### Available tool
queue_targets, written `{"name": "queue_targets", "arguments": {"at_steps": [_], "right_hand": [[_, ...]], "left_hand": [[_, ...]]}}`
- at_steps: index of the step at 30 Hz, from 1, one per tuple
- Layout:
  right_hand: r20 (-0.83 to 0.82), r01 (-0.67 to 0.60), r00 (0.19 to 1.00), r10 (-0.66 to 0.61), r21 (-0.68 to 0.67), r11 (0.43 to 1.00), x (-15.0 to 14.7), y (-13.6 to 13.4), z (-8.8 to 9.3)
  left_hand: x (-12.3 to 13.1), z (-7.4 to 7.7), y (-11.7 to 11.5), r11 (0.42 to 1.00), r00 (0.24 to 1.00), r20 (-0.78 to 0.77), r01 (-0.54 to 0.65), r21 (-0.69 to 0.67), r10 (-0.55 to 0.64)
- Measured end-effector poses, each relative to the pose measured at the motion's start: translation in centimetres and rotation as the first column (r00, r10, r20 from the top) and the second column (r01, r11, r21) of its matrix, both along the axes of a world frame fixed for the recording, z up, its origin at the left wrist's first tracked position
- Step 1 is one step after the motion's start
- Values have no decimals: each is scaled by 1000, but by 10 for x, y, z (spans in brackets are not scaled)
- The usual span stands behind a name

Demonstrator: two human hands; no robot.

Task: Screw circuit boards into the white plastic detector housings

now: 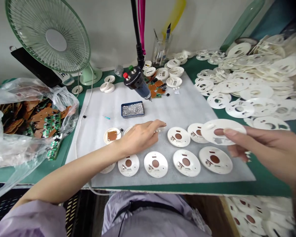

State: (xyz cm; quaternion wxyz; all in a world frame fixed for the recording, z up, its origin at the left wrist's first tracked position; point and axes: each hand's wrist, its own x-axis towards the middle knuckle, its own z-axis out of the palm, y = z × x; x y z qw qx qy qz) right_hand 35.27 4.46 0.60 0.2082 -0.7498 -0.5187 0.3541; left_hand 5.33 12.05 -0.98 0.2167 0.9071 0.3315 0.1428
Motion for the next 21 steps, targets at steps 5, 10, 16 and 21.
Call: {"name": "queue_targets", "arguments": {"at_steps": [5, 10, 16, 21], "right_hand": [[28, -26, 999, 25, 43, 999, -7, 2, 2], [-88, 1, 996, -3, -22, 1000, -9, -1, -3], [-246, -42, 969, 34, -25, 999, -22, 8, -6], [-158, -42, 987, 33, -54, 998, -7, -2, -11]], "left_hand": [[4, 1, -1, 1000, 1000, -11, -27, 12, 27], [7, 3, -3, 999, 996, -74, -44, 25, 46], [7, -4, -4, 939, 967, -200, 208, 274, -156], [-3, -2, -7, 946, 965, -129, 251, 203, -229]]}}
